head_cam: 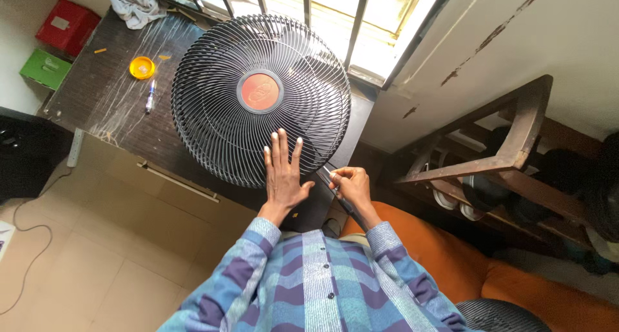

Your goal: The person removes the front grille of a standing electric fan using a screwdriver, then detaches the fan blade from the motor hub. The removed parts are placed on the table.

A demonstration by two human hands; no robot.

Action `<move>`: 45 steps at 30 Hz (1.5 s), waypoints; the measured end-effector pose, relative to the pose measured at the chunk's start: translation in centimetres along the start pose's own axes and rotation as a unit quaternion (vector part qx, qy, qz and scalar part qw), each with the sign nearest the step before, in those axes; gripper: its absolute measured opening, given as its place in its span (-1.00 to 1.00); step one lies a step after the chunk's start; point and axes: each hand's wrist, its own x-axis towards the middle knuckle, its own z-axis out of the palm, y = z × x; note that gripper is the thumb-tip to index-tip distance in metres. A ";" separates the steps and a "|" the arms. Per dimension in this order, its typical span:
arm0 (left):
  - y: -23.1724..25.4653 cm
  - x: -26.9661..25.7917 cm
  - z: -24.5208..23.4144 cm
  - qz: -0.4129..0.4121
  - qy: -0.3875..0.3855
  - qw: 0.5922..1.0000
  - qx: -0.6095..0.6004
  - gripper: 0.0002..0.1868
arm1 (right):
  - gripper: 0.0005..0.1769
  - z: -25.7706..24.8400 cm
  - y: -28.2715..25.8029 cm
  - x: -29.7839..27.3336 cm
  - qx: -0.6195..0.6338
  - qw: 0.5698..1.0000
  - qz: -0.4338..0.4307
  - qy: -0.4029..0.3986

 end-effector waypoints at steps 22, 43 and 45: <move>0.5 2.5 3.1 0.123 -0.028 0.992 -0.012 -0.17 | -0.87 0.2 -0.2 0.3 -0.113 0.978 0.003 0.176; -0.9 2.3 5.4 0.200 0.025 0.980 -0.007 -0.53 | -0.81 0.2 -2.1 0.2 -0.261 0.941 -0.059 0.207; -0.9 2.2 5.3 0.186 0.017 0.981 -0.045 -0.45 | -0.81 0.1 -1.9 0.5 -0.262 0.941 -0.056 0.206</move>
